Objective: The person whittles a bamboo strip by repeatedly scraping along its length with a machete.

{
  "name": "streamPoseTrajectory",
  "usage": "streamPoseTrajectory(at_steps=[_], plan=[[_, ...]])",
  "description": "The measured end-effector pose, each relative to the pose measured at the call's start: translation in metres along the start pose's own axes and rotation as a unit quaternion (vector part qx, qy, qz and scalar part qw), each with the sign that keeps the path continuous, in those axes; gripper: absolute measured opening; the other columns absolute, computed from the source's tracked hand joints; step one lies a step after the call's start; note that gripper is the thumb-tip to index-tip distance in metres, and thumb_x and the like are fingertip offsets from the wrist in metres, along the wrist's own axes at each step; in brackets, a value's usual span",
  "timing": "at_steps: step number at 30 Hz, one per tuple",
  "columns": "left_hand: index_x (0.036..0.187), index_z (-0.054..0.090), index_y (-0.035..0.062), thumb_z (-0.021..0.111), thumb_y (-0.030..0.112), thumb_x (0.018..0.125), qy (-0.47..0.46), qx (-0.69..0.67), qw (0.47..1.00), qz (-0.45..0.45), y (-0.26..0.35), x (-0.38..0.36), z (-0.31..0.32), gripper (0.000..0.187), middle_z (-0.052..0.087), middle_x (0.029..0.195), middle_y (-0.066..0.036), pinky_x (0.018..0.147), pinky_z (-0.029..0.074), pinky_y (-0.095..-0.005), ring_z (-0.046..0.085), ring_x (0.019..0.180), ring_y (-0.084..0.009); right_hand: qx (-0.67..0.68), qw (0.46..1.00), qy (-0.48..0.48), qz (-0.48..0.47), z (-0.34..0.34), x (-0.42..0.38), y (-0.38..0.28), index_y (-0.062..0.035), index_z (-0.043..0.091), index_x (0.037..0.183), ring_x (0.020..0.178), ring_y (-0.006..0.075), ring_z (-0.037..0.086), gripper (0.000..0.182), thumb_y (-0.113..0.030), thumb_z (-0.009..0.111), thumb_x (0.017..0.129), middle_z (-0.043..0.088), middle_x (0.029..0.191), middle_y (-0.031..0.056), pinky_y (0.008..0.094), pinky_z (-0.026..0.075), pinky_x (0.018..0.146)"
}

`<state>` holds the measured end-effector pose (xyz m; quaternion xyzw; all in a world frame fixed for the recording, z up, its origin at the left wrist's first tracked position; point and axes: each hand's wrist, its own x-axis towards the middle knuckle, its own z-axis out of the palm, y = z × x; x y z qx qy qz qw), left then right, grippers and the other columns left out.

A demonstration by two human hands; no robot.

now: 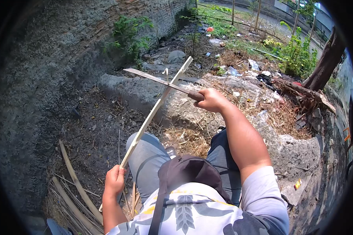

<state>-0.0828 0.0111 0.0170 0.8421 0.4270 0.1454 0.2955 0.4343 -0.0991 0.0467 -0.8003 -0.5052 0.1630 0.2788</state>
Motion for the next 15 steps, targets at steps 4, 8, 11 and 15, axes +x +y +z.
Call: streamPoseTrajectory(at_steps=[4,8,11,15], plan=[[0.093,0.066,-0.0006,0.055,0.020,0.106,0.036,-0.028,0.999,0.031,0.021,0.008,0.007,0.027,0.064,0.071,-0.015,0.063,0.048,-0.0382,0.060,0.064,-0.0238,-0.074,0.993,0.048,-0.077,0.004,-0.015,-0.029,-0.0097,0.072,0.095,0.086,0.0363,0.072,0.024,-0.029,0.079,0.082,0.073,0.087,0.0164,0.0481,0.055,0.077],[0.093,0.066,-0.0003,0.054,0.020,0.107,0.036,-0.027,0.998,0.046,0.029,0.015,0.006,0.027,0.063,0.071,-0.013,0.062,0.047,-0.0378,0.058,0.063,-0.0227,-0.229,0.923,0.126,-0.282,0.016,-0.018,-0.038,-0.0154,0.061,0.077,0.074,0.0290,0.070,0.020,-0.024,0.079,0.073,0.068,0.071,0.0054,0.0414,0.052,0.079],[0.093,0.066,-0.0001,0.055,0.019,0.107,-0.010,-0.015,0.999,0.029,0.036,0.003,-0.012,0.026,0.061,0.071,-0.013,0.061,0.046,-0.0386,0.058,0.063,-0.0234,-0.245,0.915,0.204,-0.248,0.012,-0.006,-0.023,-0.0161,0.064,0.080,0.075,0.0310,0.070,0.016,-0.025,0.076,0.077,0.070,0.074,0.0065,0.0417,0.052,0.081],[0.092,0.066,0.0002,0.055,0.019,0.107,-0.009,0.031,0.999,0.022,0.056,-0.016,-0.024,0.026,0.059,0.069,-0.016,0.060,0.045,-0.0388,0.057,0.061,-0.0265,-0.161,0.970,0.178,0.044,-0.003,0.008,-0.010,-0.0151,0.070,0.097,0.094,0.0357,0.073,0.016,-0.025,0.069,0.084,0.075,0.095,0.0144,0.0484,0.057,0.088]])
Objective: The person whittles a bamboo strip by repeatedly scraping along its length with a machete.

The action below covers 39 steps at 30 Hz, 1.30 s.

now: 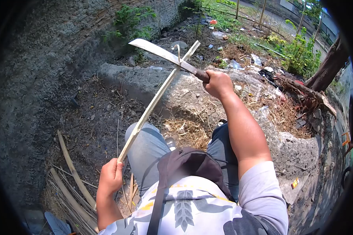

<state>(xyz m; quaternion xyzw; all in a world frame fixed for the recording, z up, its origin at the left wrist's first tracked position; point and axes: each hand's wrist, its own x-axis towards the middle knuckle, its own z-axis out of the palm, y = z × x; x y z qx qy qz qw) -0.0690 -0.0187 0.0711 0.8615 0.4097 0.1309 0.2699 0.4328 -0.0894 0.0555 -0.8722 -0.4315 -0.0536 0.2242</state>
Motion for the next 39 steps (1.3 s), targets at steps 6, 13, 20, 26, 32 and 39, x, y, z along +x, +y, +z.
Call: streamPoseTrajectory(at_steps=[6,13,20,26,32,39], plan=[[0.092,0.067,-0.0004,0.054,0.018,0.105,-0.013,-0.028,0.999,-0.022,-0.038,0.006,0.016,0.026,0.059,0.068,-0.014,0.060,0.045,-0.0382,0.055,0.061,-0.0234,-0.040,0.998,-0.046,-0.031,0.004,-0.007,0.001,-0.0152,0.072,0.100,0.096,0.0382,0.072,0.021,-0.027,0.068,0.083,0.075,0.099,0.0162,0.0503,0.057,0.086],[0.092,0.066,-0.0012,0.054,0.018,0.106,-0.023,-0.082,0.996,-0.019,-0.053,0.005,0.026,0.027,0.058,0.068,-0.012,0.060,0.044,-0.0366,0.054,0.063,-0.0176,0.332,0.884,-0.313,0.105,0.010,-0.006,0.003,-0.0002,0.068,0.097,0.065,0.0170,0.063,0.033,-0.026,0.077,0.080,0.065,0.073,0.0079,0.0378,0.051,0.062],[0.092,0.066,-0.0007,0.054,0.019,0.106,0.000,-0.071,0.997,-0.012,-0.029,0.026,0.027,0.027,0.059,0.068,-0.010,0.059,0.043,-0.0364,0.053,0.062,-0.0167,0.062,0.984,-0.117,-0.119,-0.001,-0.022,-0.011,-0.0098,0.070,0.092,0.084,0.0354,0.072,0.021,-0.025,0.074,0.079,0.073,0.086,0.0137,0.0477,0.055,0.077],[0.091,0.066,0.0002,0.055,0.021,0.107,0.009,-0.036,0.999,-0.003,-0.023,0.031,0.025,0.028,0.057,0.066,-0.011,0.058,0.043,-0.0371,0.052,0.060,-0.0182,-0.053,0.938,0.056,-0.337,-0.002,-0.026,-0.027,-0.0172,0.062,0.075,0.071,0.0284,0.070,0.015,-0.022,0.076,0.072,0.066,0.066,0.0035,0.0389,0.051,0.080],[0.090,0.065,0.0005,0.056,0.023,0.107,-0.005,0.012,1.000,-0.010,-0.026,0.014,0.002,0.029,0.057,0.066,-0.014,0.058,0.043,-0.0382,0.052,0.059,-0.0222,-0.049,0.998,-0.030,0.010,-0.009,0.002,0.022,-0.0160,0.074,0.099,0.098,0.0348,0.073,0.021,-0.020,0.069,0.079,0.076,0.099,0.0124,0.0479,0.057,0.089],[0.091,0.066,0.0009,0.058,0.021,0.105,-0.005,0.024,0.999,-0.026,-0.049,0.017,0.013,0.026,0.060,0.069,-0.019,0.060,0.045,-0.0406,0.057,0.061,-0.0289,0.094,0.976,-0.191,0.056,0.001,-0.004,0.028,-0.0079,0.075,0.103,0.091,0.0374,0.072,0.033,-0.024,0.068,0.076,0.075,0.096,0.0199,0.0464,0.056,0.085]])
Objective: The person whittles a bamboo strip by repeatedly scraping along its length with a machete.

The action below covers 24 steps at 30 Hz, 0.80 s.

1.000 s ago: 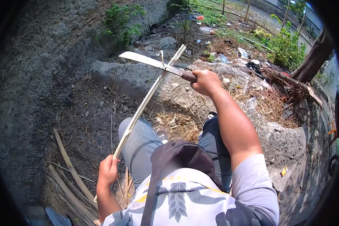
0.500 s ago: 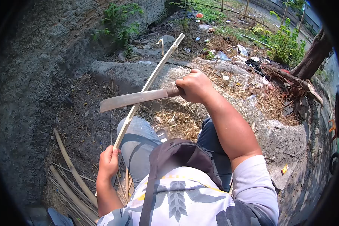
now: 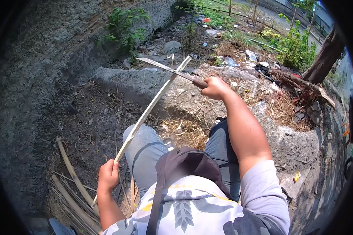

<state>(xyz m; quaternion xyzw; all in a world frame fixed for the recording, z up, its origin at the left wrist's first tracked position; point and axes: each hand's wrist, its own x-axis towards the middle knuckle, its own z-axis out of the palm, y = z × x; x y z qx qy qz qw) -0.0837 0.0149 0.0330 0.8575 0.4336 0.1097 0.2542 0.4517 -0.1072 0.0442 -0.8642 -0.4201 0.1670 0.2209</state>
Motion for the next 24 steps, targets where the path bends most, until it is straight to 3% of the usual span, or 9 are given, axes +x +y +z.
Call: streamPoseTrajectory(at_steps=[1,4,5,8,12,15,16,18,24], plan=[[0.091,0.066,0.0010,0.058,0.021,0.104,-0.002,0.004,1.000,-0.009,0.002,-0.002,-0.002,0.026,0.060,0.070,-0.019,0.060,0.045,-0.0412,0.058,0.061,-0.0301,0.061,0.997,-0.049,-0.018,-0.001,0.001,0.005,-0.0042,0.073,0.103,0.089,0.0366,0.072,0.037,-0.025,0.068,0.074,0.075,0.094,0.0216,0.0452,0.055,0.083],[0.091,0.066,0.0012,0.058,0.021,0.104,0.017,0.013,1.000,-0.014,0.007,-0.007,0.001,0.025,0.061,0.070,-0.020,0.061,0.046,-0.0429,0.061,0.063,-0.0344,-0.010,1.000,0.002,-0.005,-0.003,-0.007,-0.010,-0.0051,0.074,0.104,0.091,0.0376,0.072,0.036,-0.024,0.068,0.074,0.075,0.095,0.0215,0.0454,0.055,0.084],[0.091,0.066,0.0013,0.058,0.021,0.103,0.028,0.017,0.999,-0.011,0.009,-0.008,0.003,0.025,0.062,0.070,-0.020,0.061,0.046,-0.0434,0.061,0.064,-0.0360,-0.048,0.999,-0.006,0.003,-0.007,-0.014,-0.023,-0.0086,0.077,0.105,0.100,0.0365,0.072,0.032,-0.024,0.070,0.078,0.076,0.103,0.0179,0.0454,0.056,0.090],[0.091,0.067,0.0016,0.058,0.020,0.103,0.026,0.028,0.999,-0.014,0.017,-0.006,0.006,0.024,0.063,0.072,-0.021,0.061,0.047,-0.0449,0.062,0.067,-0.0403,-0.132,0.987,-0.036,-0.088,0.003,-0.023,-0.041,-0.0113,0.078,0.103,0.100,0.0354,0.073,0.029,-0.023,0.070,0.077,0.076,0.101,0.0166,0.0458,0.057,0.091],[0.091,0.067,0.0016,0.059,0.020,0.103,0.015,0.014,1.000,-0.012,0.010,-0.006,0.004,0.023,0.061,0.069,-0.019,0.061,0.046,-0.0424,0.061,0.063,-0.0327,-0.244,0.936,0.020,-0.254,0.024,-0.019,-0.053,-0.0148,0.074,0.089,0.089,0.0334,0.074,0.015,-0.024,0.073,0.077,0.076,0.088,0.0120,0.0472,0.056,0.086],[0.091,0.068,0.0004,0.059,0.020,0.104,-0.024,-0.009,0.999,-0.028,0.001,-0.019,-0.026,0.025,0.059,0.066,-0.014,0.060,0.045,-0.0383,0.057,0.062,-0.0210,-0.215,0.960,0.075,-0.162,0.011,-0.009,-0.036,-0.0157,0.074,0.091,0.090,0.0339,0.074,0.015,-0.022,0.070,0.079,0.076,0.089,0.0126,0.0468,0.057,0.085],[0.091,0.067,-0.0001,0.058,0.020,0.104,-0.010,-0.021,1.000,-0.002,-0.006,-0.024,-0.036,0.026,0.058,0.065,-0.012,0.059,0.044,-0.0373,0.055,0.060,-0.0197,-0.176,0.969,0.142,-0.104,0.008,0.000,-0.025,-0.0158,0.075,0.096,0.092,0.0355,0.073,0.020,-0.022,0.069,0.078,0.076,0.091,0.0138,0.0488,0.057,0.086],[0.092,0.068,0.0003,0.058,0.019,0.104,-0.029,-0.018,0.999,0.004,0.003,-0.027,-0.035,0.025,0.058,0.063,-0.010,0.057,0.043,-0.0368,0.054,0.058,-0.0185,-0.137,0.976,0.158,-0.059,0.004,0.007,-0.014,-0.0156,0.076,0.099,0.094,0.0367,0.073,0.022,-0.021,0.068,0.079,0.076,0.094,0.0147,0.0505,0.057,0.087],[0.091,0.067,0.0007,0.058,0.019,0.104,-0.012,-0.030,0.999,-0.013,-0.007,-0.016,-0.023,0.024,0.056,0.062,-0.008,0.056,0.042,-0.0368,0.051,0.056,-0.0179,-0.127,0.988,0.091,-0.012,0.001,-0.005,-0.026,-0.0148,0.078,0.103,0.103,0.0360,0.072,0.028,-0.021,0.067,0.078,0.076,0.106,0.0164,0.0476,0.057,0.092]])
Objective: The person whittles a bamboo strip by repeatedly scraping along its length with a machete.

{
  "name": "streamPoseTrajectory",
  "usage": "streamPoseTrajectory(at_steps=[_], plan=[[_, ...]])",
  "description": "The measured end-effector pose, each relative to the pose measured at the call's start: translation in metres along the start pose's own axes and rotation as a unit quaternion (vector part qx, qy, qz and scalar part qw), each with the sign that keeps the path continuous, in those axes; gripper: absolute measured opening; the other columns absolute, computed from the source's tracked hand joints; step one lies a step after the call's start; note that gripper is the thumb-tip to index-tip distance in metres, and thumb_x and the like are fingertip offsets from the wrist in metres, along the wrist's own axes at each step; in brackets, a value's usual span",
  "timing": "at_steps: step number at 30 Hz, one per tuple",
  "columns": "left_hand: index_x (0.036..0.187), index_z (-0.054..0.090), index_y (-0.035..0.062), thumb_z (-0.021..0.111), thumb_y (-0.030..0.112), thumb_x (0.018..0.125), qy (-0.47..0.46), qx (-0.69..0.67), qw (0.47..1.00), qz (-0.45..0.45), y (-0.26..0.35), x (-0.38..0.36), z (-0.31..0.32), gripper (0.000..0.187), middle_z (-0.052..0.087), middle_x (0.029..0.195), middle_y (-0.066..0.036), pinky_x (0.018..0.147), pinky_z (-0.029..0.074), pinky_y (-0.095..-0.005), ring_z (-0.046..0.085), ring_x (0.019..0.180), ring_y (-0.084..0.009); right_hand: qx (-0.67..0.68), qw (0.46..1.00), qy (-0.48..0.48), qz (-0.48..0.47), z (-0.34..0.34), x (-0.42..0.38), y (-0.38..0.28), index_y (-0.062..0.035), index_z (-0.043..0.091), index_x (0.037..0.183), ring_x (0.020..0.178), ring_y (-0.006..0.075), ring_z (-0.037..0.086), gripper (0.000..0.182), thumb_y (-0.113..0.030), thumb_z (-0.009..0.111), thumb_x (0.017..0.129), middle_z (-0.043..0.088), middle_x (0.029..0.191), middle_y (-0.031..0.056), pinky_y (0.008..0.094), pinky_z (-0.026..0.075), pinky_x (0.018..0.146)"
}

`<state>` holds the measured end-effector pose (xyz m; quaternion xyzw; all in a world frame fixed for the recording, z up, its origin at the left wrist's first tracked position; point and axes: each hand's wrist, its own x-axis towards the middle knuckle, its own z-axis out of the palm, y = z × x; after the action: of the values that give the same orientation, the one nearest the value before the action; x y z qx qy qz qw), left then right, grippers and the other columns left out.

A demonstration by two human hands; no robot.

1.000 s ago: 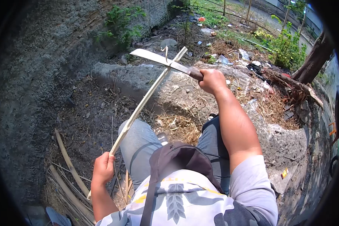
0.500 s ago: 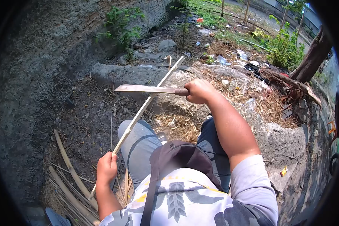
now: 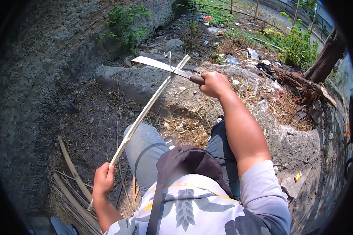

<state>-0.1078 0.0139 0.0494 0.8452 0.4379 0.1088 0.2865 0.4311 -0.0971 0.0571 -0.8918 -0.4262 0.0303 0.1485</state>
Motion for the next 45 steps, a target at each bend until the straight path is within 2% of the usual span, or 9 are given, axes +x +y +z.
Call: streamPoseTrajectory(at_steps=[5,8,11,19,24,28,33,36,45], plan=[[0.091,0.067,0.0004,0.058,0.017,0.103,-0.009,-0.004,1.000,0.001,-0.003,-0.001,0.005,0.023,0.056,0.062,-0.009,0.056,0.042,-0.0372,0.051,0.056,-0.0183,0.181,0.976,-0.119,-0.015,0.016,0.013,0.031,-0.0022,0.074,0.101,0.087,0.0358,0.072,0.037,-0.025,0.070,0.072,0.074,0.089,0.0212,0.0440,0.054,0.082],[0.091,0.067,0.0002,0.058,0.017,0.103,-0.004,0.001,1.000,-0.001,0.002,-0.001,0.009,0.022,0.056,0.063,-0.011,0.057,0.042,-0.0374,0.052,0.057,-0.0191,0.114,0.987,-0.110,0.003,0.007,0.008,0.020,-0.0081,0.077,0.106,0.102,0.0359,0.072,0.039,-0.030,0.075,0.074,0.076,0.106,0.0196,0.0454,0.056,0.091],[0.091,0.067,0.0000,0.058,0.016,0.103,-0.002,0.009,1.000,-0.010,0.006,-0.001,0.016,0.022,0.057,0.064,-0.012,0.057,0.042,-0.0374,0.053,0.058,-0.0199,0.066,0.996,-0.066,0.007,0.003,0.000,0.013,-0.0109,0.077,0.104,0.103,0.0362,0.072,0.033,-0.028,0.071,0.076,0.076,0.105,0.0178,0.0463,0.056,0.091],[0.091,0.067,0.0000,0.057,0.020,0.105,0.013,-0.010,0.999,-0.029,0.013,0.010,0.033,0.026,0.056,0.064,-0.010,0.058,0.042,-0.0358,0.051,0.060,-0.0161,-0.037,0.980,-0.077,-0.182,0.004,-0.022,-0.022,-0.0135,0.073,0.093,0.090,0.0364,0.072,0.020,-0.023,0.072,0.075,0.075,0.089,0.0135,0.0494,0.056,0.083],[0.092,0.066,0.0010,0.056,0.023,0.108,0.005,-0.052,0.998,-0.040,-0.003,0.012,0.023,0.029,0.053,0.067,-0.001,0.059,0.041,-0.0322,0.046,0.065,-0.0093,-0.078,0.940,0.016,-0.332,0.001,-0.027,-0.031,-0.0165,0.074,0.090,0.087,0.0320,0.075,0.014,-0.020,0.072,0.077,0.075,0.086,0.0105,0.0462,0.059,0.083],[0.094,0.067,0.0010,0.056,0.022,0.108,-0.051,-0.064,0.994,-0.074,-0.009,-0.011,-0.006,0.028,0.055,0.068,0.000,0.058,0.041,-0.0322,0.048,0.064,-0.0092,-0.021,0.999,0.010,-0.040,0.002,0.004,0.008,-0.0166,0.077,0.101,0.097,0.0334,0.074,0.023,-0.021,0.070,0.080,0.077,0.098,0.0131,0.0464,0.059,0.087],[0.093,0.068,0.0006,0.057,0.021,0.107,-0.060,-0.043,0.995,-0.059,-0.005,-0.003,0.014,0.027,0.056,0.066,-0.002,0.058,0.042,-0.0335,0.049,0.063,-0.0101,-0.073,0.994,-0.082,-0.014,0.000,0.002,0.005,-0.0117,0.076,0.111,0.107,0.0333,0.073,0.032,-0.022,0.066,0.083,0.075,0.108,0.0175,0.0461,0.058,0.093],[0.089,0.067,0.0015,0.057,0.025,0.107,-0.055,-0.065,0.995,-0.060,-0.028,-0.006,0.024,0.031,0.055,0.065,-0.003,0.058,0.042,-0.0338,0.049,0.063,-0.0108,0.032,0.996,-0.085,-0.003,0.009,0.001,0.018,-0.0097,0.076,0.102,0.095,0.0375,0.072,0.029,-0.023,0.068,0.077,0.076,0.099,0.0184,0.0476,0.056,0.085],[0.081,0.064,0.0022,0.056,0.031,0.108,-0.012,-0.062,0.996,-0.062,-0.041,-0.004,0.023,0.040,0.053,0.062,-0.002,0.056,0.040,-0.0343,0.047,0.060,-0.0117,0.204,0.960,-0.192,0.002,0.014,0.011,0.021,-0.0010,0.070,0.096,0.071,0.0228,0.067,0.037,-0.030,0.078,0.075,0.069,0.078,0.0107,0.0401,0.053,0.068]])
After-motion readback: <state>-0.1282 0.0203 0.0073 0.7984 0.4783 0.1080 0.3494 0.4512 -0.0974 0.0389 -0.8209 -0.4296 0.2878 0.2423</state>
